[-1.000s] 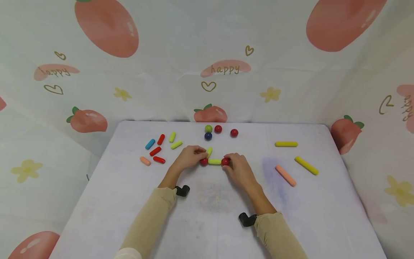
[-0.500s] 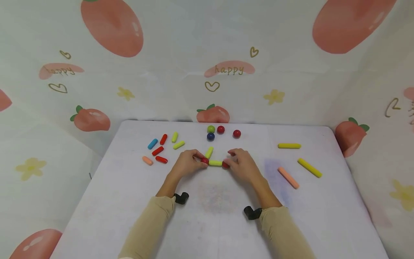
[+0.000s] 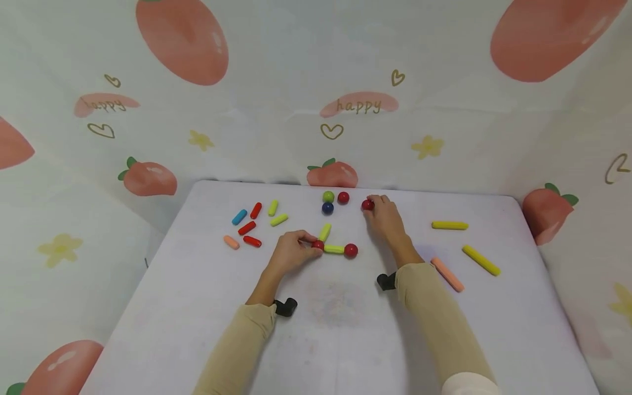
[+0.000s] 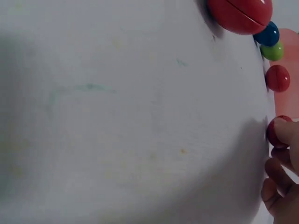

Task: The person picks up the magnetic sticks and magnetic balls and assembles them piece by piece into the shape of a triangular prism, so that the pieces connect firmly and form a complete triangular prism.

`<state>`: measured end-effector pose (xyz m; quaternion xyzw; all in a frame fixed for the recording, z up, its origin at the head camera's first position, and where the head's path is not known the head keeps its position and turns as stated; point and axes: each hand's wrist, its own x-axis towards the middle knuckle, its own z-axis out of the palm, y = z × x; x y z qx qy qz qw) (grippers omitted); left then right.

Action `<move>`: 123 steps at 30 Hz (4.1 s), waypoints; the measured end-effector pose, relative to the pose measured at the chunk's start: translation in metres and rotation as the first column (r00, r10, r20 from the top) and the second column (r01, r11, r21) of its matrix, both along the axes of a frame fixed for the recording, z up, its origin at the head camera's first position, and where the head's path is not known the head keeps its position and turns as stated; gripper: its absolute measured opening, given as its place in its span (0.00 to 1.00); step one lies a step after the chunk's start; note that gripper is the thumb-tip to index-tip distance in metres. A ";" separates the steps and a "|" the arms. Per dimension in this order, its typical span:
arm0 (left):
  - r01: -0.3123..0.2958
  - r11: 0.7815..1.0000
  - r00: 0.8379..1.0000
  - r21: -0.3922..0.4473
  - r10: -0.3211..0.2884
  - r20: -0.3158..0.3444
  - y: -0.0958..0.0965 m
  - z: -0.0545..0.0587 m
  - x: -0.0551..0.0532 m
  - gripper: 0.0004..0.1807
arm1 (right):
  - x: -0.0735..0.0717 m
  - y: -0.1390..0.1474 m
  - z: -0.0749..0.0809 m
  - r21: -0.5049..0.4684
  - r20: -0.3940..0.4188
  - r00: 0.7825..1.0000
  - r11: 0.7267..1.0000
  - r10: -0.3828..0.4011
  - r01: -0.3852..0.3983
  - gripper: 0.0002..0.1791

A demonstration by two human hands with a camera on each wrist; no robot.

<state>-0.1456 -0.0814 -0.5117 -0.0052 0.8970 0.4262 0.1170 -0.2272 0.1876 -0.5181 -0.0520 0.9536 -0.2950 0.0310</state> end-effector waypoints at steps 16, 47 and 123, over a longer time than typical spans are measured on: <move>-0.018 1.000 1.000 -0.008 0.018 -0.015 0.006 0.004 -0.002 0.15 | 0.017 -0.038 0.024 -0.201 0.125 0.977 0.969 0.172 -0.145 0.26; -0.060 0.995 0.998 -0.083 0.058 -0.032 0.027 0.011 -0.003 0.28 | 0.040 -0.006 0.012 -0.174 0.177 0.960 0.967 0.216 -0.186 0.22; 0.322 0.848 0.871 -0.420 -0.439 -0.218 0.038 0.014 -0.020 0.10 | 0.081 0.006 0.006 -0.154 -0.077 0.946 0.934 0.315 -0.323 0.16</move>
